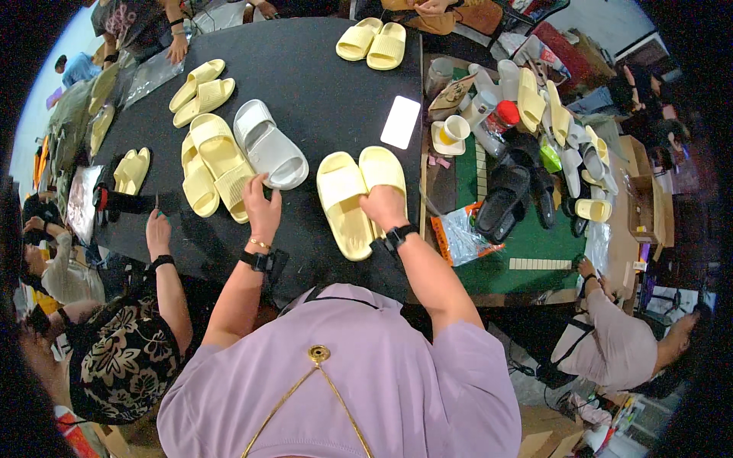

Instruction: Assembling, trimming, and inspecting yellow and white plastic slippers at a factory table.

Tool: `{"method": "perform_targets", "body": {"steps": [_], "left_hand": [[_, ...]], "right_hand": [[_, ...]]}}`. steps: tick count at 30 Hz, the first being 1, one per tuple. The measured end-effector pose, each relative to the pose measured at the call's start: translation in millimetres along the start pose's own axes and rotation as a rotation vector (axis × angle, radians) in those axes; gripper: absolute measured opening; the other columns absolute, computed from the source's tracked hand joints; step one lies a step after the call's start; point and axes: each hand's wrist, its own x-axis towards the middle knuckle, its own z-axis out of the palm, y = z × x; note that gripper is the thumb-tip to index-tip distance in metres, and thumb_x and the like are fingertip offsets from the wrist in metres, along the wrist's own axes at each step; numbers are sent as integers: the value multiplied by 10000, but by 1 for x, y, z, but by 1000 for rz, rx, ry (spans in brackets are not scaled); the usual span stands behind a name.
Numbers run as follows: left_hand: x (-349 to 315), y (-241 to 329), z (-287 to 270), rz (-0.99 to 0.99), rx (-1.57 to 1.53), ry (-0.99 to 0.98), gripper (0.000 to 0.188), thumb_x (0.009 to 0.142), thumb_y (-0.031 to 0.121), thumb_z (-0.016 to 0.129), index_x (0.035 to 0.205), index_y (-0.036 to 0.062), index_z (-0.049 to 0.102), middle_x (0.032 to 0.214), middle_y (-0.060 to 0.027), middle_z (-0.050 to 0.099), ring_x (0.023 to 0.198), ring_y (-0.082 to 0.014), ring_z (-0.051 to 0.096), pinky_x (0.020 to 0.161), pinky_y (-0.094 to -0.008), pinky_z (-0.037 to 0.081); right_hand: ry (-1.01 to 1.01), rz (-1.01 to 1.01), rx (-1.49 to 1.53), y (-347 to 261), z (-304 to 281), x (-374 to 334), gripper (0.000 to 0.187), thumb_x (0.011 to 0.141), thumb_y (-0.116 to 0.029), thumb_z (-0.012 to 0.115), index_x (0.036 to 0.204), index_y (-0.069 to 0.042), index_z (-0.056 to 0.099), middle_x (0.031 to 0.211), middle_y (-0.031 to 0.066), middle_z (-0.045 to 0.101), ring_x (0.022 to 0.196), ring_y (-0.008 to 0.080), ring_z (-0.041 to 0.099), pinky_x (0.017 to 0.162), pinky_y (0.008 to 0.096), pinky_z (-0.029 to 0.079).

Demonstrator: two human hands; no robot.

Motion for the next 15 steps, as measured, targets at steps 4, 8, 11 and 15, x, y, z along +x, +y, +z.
{"method": "perform_targets", "body": {"steps": [4,8,11,15], "left_hand": [[28,-7,4,12,83,7,520,772,123,695,1246,19,508,1296,-202,494,1214,-375,451,1036,-459,365],[46,-23,16,13,182,-83,705,753,238,740,1346,14,431,1391,-229,428,1298,-392,387,1077,-468,330],[54,-31,21,20,241,-134,832,712,316,777,1388,22,391,1417,-231,409,1325,-394,369,1089,-466,325],[67,-35,13,26,215,-215,878,668,364,809,1381,38,414,1372,-219,451,1285,-385,412,1056,-453,367]], "right_hand": [[-16,73,10,33,-20,-40,422,792,-378,590,790,26,712,788,267,664,748,418,667,723,472,529],[83,273,-48,108,-50,-58,428,807,-394,603,824,19,715,820,258,670,794,414,666,737,466,527],[202,415,-104,165,-99,-59,445,836,-422,598,876,7,709,873,246,677,829,414,660,744,472,519],[616,484,101,210,-152,-60,485,867,-452,580,872,24,674,891,236,679,876,409,649,769,461,501]]}}
